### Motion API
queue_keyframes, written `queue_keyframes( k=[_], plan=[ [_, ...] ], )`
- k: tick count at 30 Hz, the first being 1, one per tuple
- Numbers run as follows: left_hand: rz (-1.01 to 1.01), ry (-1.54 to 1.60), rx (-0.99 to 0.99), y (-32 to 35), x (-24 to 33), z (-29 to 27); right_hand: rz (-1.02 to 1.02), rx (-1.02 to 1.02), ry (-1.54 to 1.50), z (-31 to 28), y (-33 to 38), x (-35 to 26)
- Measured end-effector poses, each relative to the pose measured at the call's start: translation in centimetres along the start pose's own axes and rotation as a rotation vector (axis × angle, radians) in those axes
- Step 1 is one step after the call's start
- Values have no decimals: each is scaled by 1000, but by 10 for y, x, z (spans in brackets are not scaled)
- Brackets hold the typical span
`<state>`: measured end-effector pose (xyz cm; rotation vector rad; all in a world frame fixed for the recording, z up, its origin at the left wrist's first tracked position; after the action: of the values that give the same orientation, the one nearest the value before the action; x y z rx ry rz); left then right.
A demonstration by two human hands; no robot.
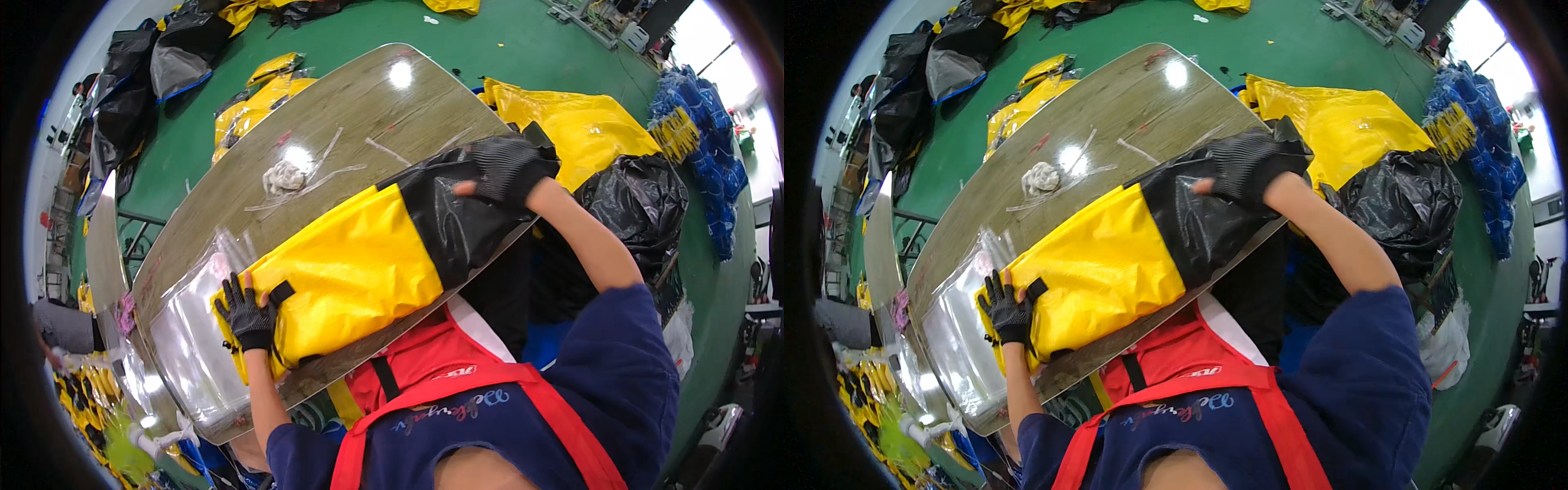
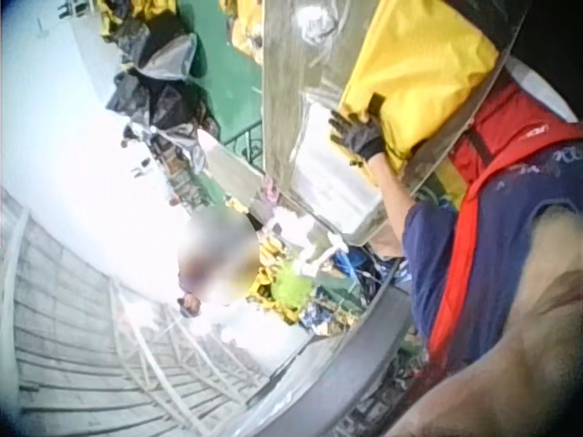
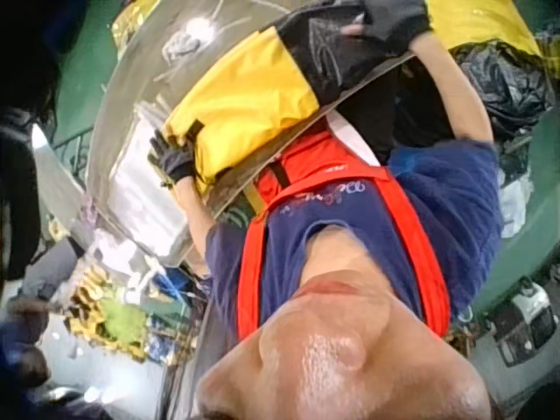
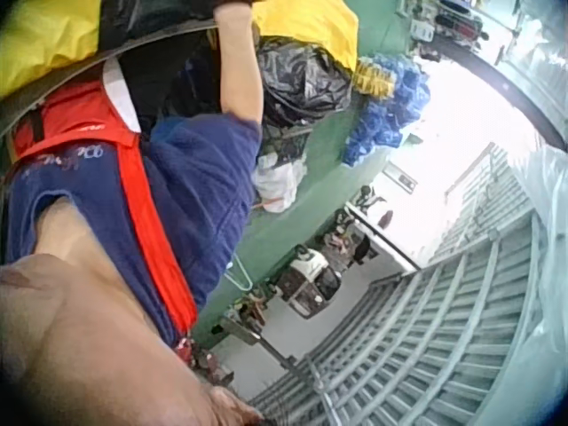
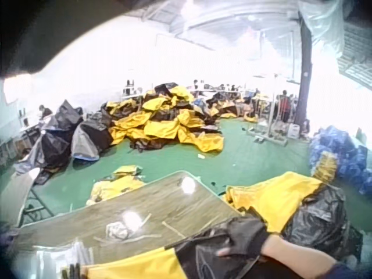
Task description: The person repeatedly folds yellow and black delivery bags and places them into clear plastic packaging on a table. The person handles each bag one at a time, folds it, and inserts it into a plastic sleeve.
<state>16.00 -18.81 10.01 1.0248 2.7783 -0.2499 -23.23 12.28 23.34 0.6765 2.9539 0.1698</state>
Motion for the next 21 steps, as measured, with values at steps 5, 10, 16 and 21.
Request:
queue_keyframes(
  k=[5,10,16,21],
  plan=[
    [54,32,-7,-15,17,4,293,-55,-68,67,53,117],
    [26,-96,-377,-28,-43,52,331,-272,-27,88,29,110],
    [549,756,133,-48,246,-128,362,-271,-51,111,27,140],
    [519,553,45,-26,400,-120,449,1111,-522,63,123,148]
  ],
)
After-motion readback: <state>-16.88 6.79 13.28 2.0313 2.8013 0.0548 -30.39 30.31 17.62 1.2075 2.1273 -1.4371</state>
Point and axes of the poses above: each hand's wrist, its own y-axis away from the middle knuckle, its own z-axis out of the palm, x = y × z, the point moved 9 cm from there along -y, towards the middle knuckle, and after that the axes turned 8 degrees about -z, right-handed, at the moved point
